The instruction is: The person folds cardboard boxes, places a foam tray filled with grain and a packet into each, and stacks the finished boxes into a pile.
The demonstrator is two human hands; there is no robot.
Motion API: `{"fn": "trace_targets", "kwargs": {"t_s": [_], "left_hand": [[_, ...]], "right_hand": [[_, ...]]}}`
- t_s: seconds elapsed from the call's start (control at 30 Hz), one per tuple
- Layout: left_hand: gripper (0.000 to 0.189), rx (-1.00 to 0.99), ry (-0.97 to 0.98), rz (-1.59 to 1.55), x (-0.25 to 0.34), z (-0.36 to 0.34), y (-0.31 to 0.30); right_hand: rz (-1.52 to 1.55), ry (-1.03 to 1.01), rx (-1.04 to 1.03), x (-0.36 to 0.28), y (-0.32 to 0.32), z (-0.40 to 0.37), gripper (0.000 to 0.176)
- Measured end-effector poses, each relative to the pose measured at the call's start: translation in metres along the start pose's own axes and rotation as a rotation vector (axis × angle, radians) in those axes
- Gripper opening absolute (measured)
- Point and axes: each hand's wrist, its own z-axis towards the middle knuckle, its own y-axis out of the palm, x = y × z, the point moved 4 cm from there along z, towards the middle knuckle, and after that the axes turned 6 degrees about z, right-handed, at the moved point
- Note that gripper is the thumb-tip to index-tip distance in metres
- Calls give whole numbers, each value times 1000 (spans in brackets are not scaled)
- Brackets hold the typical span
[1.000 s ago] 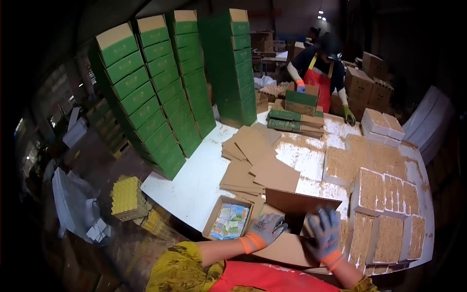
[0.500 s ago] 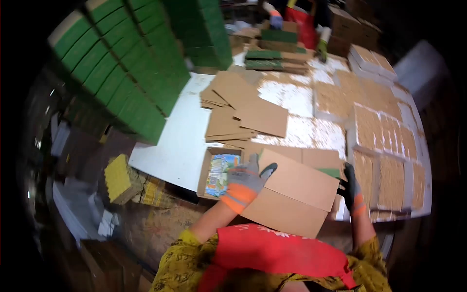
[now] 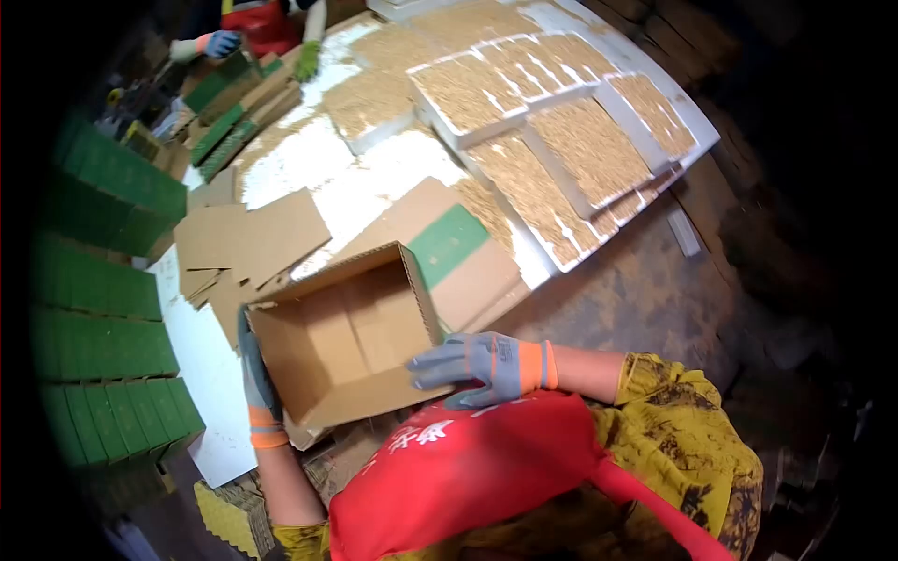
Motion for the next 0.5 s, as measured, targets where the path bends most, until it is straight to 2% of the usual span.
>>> {"fn": "trace_targets", "kwargs": {"t_s": [0.03, 0.1, 0.13, 0.17, 0.2, 0.23, 0.27, 0.3, 0.33, 0.37, 0.4, 0.47, 0.5], "left_hand": [[55, -53, 57, 401, -16, 2, -11], [45, -112, 219, 1201, -34, 17, -21], [42, -125, 125, 916, -30, 19, -15], [40, -141, 29, 635, -19, 15, -4], [38, -147, -4, 589, -10, 11, 7], [36, -151, -36, 543, -1, 6, 18], [36, -156, -4, 740, 11, 5, 27], [35, -151, 23, 941, 18, 3, 29], [32, -85, -4, 807, -4, 8, 21], [30, -17, -22, 666, -27, 13, 12], [28, 51, -31, 527, -49, 17, 4], [25, 156, -145, 284, -37, 14, 16], [24, 174, -253, 119, -14, 10, 28]], "right_hand": [[147, -16, 142, -10, -9, -5, 46], [139, 239, 681, 33, -38, -45, 73], [-99, 524, 973, 62, -69, -67, 75], [-84, 535, 1339, 104, -102, -102, 72], [-66, 532, 1697, 145, -134, -141, 70], [289, 403, 2017, 175, -157, -167, 69], [620, 543, 1978, 239, -181, -218, 62], [766, 575, 1927, 253, -191, -224, 58], [906, 612, 1870, 265, -200, -228, 55], [868, 547, 1839, 237, -204, -204, 54], [792, 604, 1903, 258, -206, -209, 48], [716, 535, 1997, 268, -208, -195, 41], [731, 413, 2036, 249, -208, -180, 41]]}}
